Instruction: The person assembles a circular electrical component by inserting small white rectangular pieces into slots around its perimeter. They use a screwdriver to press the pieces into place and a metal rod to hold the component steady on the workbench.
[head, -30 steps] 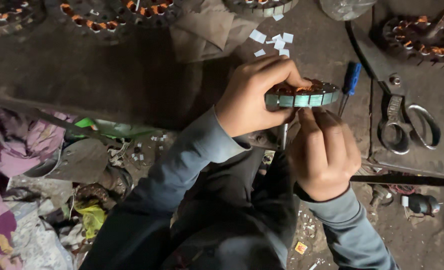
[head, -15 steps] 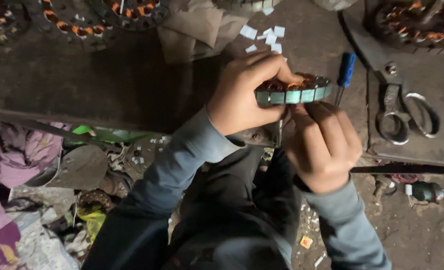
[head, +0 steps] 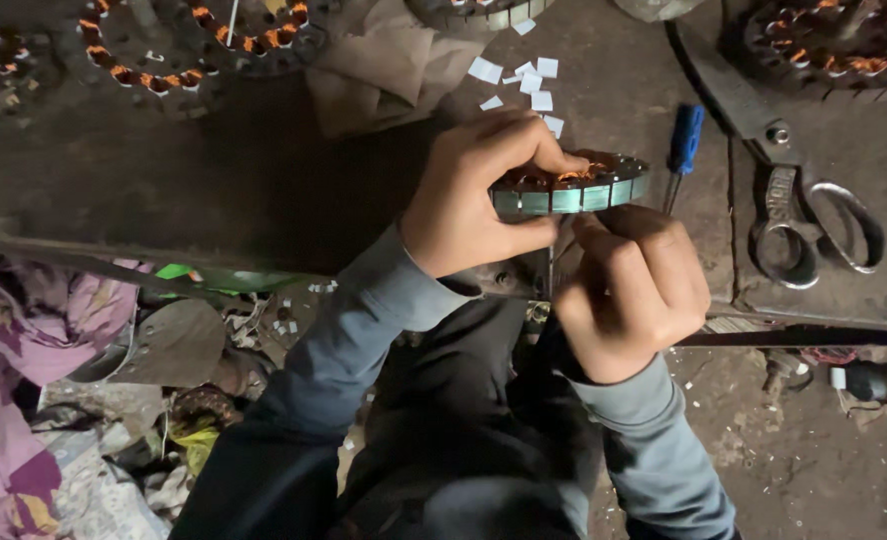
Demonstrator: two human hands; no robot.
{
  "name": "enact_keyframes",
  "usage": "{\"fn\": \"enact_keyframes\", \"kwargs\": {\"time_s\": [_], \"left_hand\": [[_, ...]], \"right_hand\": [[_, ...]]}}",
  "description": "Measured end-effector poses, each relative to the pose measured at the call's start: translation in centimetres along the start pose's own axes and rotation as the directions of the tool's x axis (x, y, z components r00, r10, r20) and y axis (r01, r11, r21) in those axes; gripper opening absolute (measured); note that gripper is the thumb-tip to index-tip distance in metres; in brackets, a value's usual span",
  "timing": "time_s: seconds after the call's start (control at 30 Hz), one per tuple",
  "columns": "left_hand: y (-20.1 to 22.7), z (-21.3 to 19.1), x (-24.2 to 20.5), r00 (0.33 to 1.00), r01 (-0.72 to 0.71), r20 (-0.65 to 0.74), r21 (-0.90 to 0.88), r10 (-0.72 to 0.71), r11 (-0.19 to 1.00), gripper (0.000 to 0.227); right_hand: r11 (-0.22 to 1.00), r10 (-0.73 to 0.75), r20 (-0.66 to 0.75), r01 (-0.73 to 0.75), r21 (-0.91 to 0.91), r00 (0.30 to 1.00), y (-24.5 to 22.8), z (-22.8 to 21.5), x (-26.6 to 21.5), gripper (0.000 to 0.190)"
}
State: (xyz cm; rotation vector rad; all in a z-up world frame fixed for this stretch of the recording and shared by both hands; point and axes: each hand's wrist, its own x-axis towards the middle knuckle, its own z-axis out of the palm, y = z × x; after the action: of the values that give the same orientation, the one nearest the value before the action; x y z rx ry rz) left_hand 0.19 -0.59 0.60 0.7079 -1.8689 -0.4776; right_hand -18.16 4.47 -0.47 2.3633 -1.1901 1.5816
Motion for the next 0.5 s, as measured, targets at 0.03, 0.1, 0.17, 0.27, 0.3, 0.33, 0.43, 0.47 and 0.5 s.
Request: {"fn": "enact_keyframes", "kwargs": {"time_s": [0.03,0.1,0.17,0.27,0.3,0.33,0.43,0.47,0.5], "left_hand": [[0.0,0.1,0.0,1.000,0.006,-0.001,-0.003,-0.006,1.000,0.033],[0.0,0.1,-0.1,1.000,0.015,-0.003,-0.011,-0.015,1.000,0.033],[0.0,0.1,0.0,1.000,-0.007,-0.008,0.039,0.007,0.999,0.033],[0.1,0.2,0.1,1.000,0.000,-0.005,0.031,0.000,1.000,0.033],[0.1,0.1,0.1,1.000,0.011,0.001,0.014,-0.011,1.000,0.033],[0.2,0.1,0.2,1.000,0.012,0.007,0.006,-0.012,1.000,0.033],[0.4,-0.1,0.1,1.000,0.025,0.020,-0.014,-0.025,1.000,0.034],[0.4,-0.2,0.0,0.999,0.033,0.025,-0.018,-0.033,0.999,0.033],[0.4,-0.2,0.0,0.999,0.042,0.031,-0.022,-0.041,0.999,0.033]], "right_hand": [[1.000,0.004,-0.016,-0.004,-0.001,1.000,0.0,0.1,0.0,0.026],[1.000,0.004,-0.009,-0.004,-0.002,1.000,0.2,0.3,0.2,0.028],[1.000,0.003,-0.002,-0.003,-0.005,1.000,0.2,0.2,0.3,0.029],[1.000,0.018,0.013,-0.018,0.000,1.000,0.1,0.0,0.4,0.030],[0.999,0.041,0.021,-0.041,0.005,0.999,-0.1,-0.3,0.4,0.028],[0.997,0.069,0.020,-0.069,0.018,0.997,-0.2,-0.5,0.4,0.026],[0.982,0.172,0.015,-0.173,0.079,0.985,-0.3,-1.0,0.3,0.018],[0.979,0.178,0.011,-0.178,0.098,0.984,-0.2,-1.1,0.3,0.016],[0.976,0.184,0.006,-0.183,0.117,0.983,0.0,-1.2,0.3,0.014]]}}
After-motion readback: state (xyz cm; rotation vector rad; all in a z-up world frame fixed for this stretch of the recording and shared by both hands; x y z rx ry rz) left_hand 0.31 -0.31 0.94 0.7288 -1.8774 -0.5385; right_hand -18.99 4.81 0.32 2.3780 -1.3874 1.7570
